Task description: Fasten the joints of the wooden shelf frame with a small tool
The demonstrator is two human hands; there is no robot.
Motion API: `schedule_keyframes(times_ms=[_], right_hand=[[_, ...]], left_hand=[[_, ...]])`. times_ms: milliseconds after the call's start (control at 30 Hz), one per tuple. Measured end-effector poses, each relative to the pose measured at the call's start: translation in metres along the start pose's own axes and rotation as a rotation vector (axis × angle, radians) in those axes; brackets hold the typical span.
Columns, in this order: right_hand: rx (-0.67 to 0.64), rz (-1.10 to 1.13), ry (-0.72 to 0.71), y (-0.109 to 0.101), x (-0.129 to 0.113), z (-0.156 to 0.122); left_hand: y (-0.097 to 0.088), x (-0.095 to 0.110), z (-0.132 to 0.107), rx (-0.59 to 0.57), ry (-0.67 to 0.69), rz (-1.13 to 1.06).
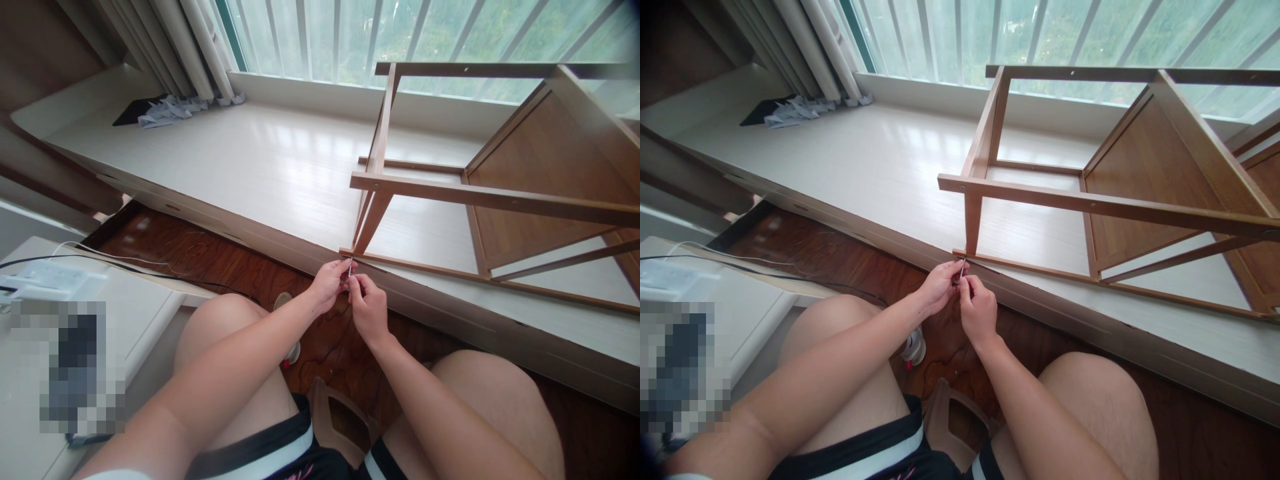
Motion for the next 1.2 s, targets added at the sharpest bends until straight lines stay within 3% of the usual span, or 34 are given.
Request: schedule_keyframes(times_ms=[200, 333, 433, 567, 700, 933, 1200], right_hand=[[-0.007, -0.014, -0.006, 0.0, -0.001, 0.0], [-0.017, 0.108, 0.027, 0.003, 0.002, 0.001], [-0.088, 0.462, 0.214, 0.017, 0.017, 0.001], [-0.335, 1.179, 0.566, 0.052, 0.023, -0.009], [-0.437, 1.539, 0.678, 0.061, 0.012, -0.013], [-0.363, 1.463, 0.624, 0.06, 0.013, -0.014], [-0.145, 0.982, 0.467, 0.044, 0.028, -0.009]], left_hand=[[-0.001, 0.0, 0.0, 0.023, -0.009, 0.008], [-0.001, 0.001, 0.002, 0.006, -0.005, 0.008], [-0.002, 0.001, 0.002, 0.005, -0.005, 0.017], [-0.001, 0.001, 0.002, -0.01, -0.009, 0.034], [0.0, 0.002, 0.001, -0.014, 0.001, 0.049], [0.003, -0.001, -0.005, -0.034, -0.049, 0.092], [0.0, -0.001, -0.002, -0.013, -0.02, 0.085]])
Point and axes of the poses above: each hand's wrist, its own z-axis towards the middle knuckle, its own y-axis out of the palm, x = y × z, the point moved 8 cm from there along z, towards the middle knuckle, and after that the axes turned 3 degrees about z, right-handed, at the moved point
